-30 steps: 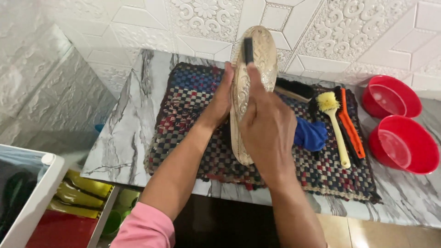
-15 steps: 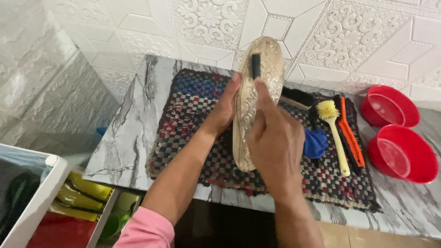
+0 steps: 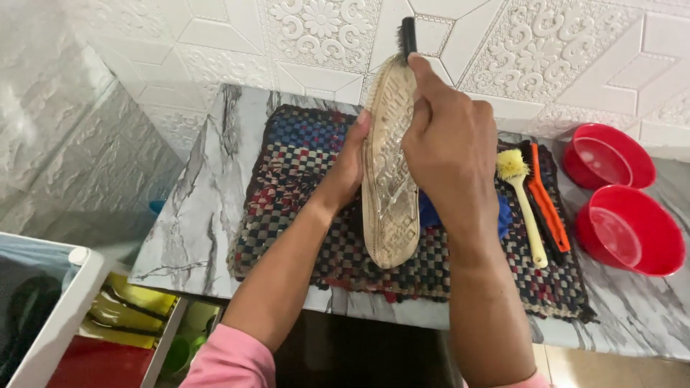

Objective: Cleaning the sole of a black sneaker using a brush and cleaning solution on a countertop.

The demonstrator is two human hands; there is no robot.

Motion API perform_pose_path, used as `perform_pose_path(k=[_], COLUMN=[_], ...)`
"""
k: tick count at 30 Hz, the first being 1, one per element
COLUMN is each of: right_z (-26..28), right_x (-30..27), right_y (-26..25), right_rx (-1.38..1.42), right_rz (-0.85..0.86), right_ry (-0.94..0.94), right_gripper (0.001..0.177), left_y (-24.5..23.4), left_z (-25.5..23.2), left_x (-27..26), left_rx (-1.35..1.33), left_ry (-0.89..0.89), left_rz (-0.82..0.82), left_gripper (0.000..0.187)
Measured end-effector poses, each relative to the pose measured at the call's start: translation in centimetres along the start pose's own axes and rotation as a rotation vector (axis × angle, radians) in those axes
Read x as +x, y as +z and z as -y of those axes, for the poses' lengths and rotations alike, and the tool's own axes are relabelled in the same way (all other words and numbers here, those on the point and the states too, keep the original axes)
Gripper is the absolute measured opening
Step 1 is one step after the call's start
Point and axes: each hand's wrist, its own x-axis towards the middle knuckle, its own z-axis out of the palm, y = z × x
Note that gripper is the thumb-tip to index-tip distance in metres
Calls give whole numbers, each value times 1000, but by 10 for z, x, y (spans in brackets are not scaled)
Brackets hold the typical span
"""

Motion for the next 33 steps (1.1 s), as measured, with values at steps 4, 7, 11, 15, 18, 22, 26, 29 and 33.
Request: perform_pose_path(k=[4, 7, 11, 15, 18, 22, 26, 29, 33], right_z=[0, 2, -4, 5, -9, -16, -12, -23, -30], right_x=[-42, -43, -20, -69, -63, -35, -72, -58, -45], right_y=[-1, -6, -10, -14, -4, 4, 6, 5, 3], right_rx=[8, 3, 80, 38, 23, 122, 36, 67, 97], right_rz=[-56, 1, -29, 13, -84, -119, -100, -103, -139], right_ry=[-196, 11, -1, 76, -3, 14, 18, 46, -92], right_gripper=[35, 42, 38, 46, 39, 40, 44, 43, 38], left_y=[6, 7, 1, 0, 5, -4, -6, -8, -2], left_z=[-18, -16, -6, -5, -7, 4, 1, 3, -7], left_x=[-6, -10, -2, -5, -7, 0, -2, -1, -1], left_rx=[287, 196, 349, 171, 88, -17, 70, 55, -49], left_ry=[-86, 112, 124, 161, 45, 148, 139, 140, 145], left_rz=[-46, 158, 101, 139, 123, 189, 131, 147, 227], left_gripper=[132, 102, 109, 81, 91, 74, 79, 73, 88])
